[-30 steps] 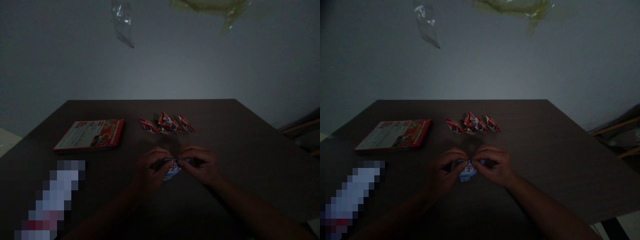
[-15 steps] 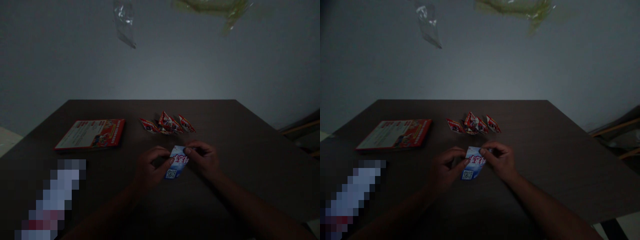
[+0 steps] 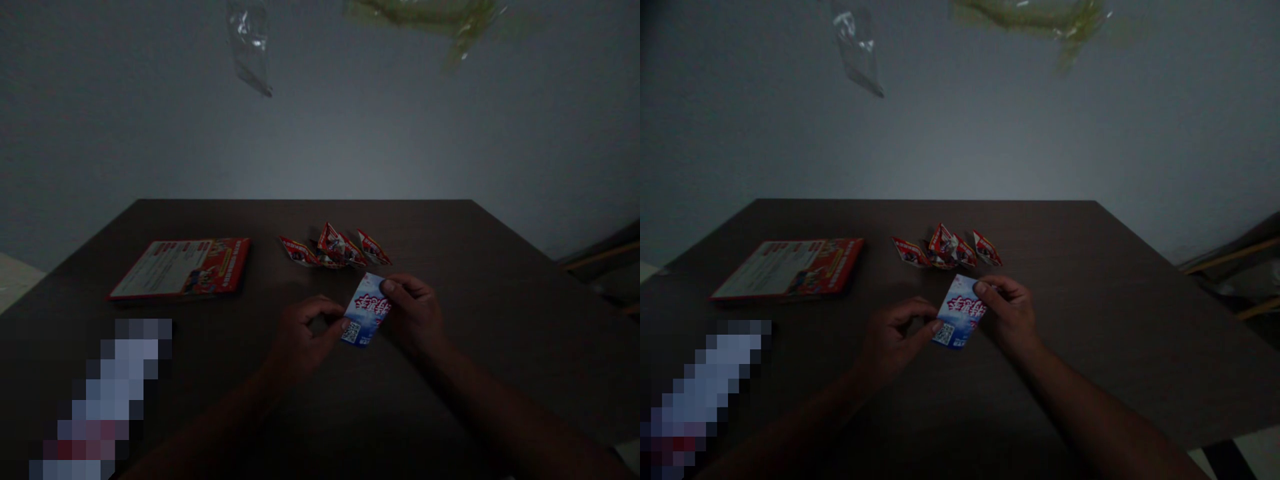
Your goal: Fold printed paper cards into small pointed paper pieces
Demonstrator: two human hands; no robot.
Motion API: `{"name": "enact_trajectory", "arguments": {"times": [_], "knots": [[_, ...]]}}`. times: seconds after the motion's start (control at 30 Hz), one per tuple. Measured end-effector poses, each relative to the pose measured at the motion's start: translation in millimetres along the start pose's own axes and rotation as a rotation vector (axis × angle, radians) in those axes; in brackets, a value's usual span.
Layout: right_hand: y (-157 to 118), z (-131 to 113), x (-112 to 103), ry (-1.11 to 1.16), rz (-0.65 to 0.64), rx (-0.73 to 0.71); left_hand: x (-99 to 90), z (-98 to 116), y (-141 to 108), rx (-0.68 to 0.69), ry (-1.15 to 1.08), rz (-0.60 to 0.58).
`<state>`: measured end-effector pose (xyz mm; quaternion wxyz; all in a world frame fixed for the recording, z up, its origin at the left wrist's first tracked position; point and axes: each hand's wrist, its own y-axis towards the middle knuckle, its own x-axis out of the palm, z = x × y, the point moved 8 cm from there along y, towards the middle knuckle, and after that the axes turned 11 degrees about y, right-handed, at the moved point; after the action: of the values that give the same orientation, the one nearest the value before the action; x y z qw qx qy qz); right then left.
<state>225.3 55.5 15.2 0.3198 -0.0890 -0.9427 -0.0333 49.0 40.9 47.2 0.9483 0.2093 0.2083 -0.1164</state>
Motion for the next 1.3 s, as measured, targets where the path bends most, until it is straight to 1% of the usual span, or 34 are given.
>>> {"name": "enact_trajectory", "arguments": {"times": [0.13, 0.37, 0.57, 0.73, 1.0, 1.1, 1.3], "knots": [[1.3, 0.9, 0.8, 0.086, 0.041, 0.03, 1.4, -1.8, 0.0, -0.021, 0.007, -0.013], [2.5, 7.4, -0.4, 0.105, 0.039, 0.058, 1.8, -8.2, -0.4, -0.084, 0.028, -0.027], [2.4, 11.1, 2.9, 0.158, 0.012, 0.107, 0.4, -16.7, -3.1, -0.146, 0.032, -0.005], [3.0, 7.1, 3.0, 0.145, -0.004, 0.074, -0.2, -17.6, -2.2, -0.175, 0.037, -0.014], [2.7, -4.1, -4.3, -0.026, 0.025, -0.047, -0.1, -17.5, -1.6, -0.173, 0.022, -0.019], [2.5, -7.1, -6.2, -0.046, 0.033, -0.084, 0.3, -16.9, -1.7, -0.168, 0.011, -0.017], [2.5, -4.3, -5.2, -0.021, 0.023, -0.059, 0.4, -16.2, -2.2, -0.142, 0.008, -0.011]]}}
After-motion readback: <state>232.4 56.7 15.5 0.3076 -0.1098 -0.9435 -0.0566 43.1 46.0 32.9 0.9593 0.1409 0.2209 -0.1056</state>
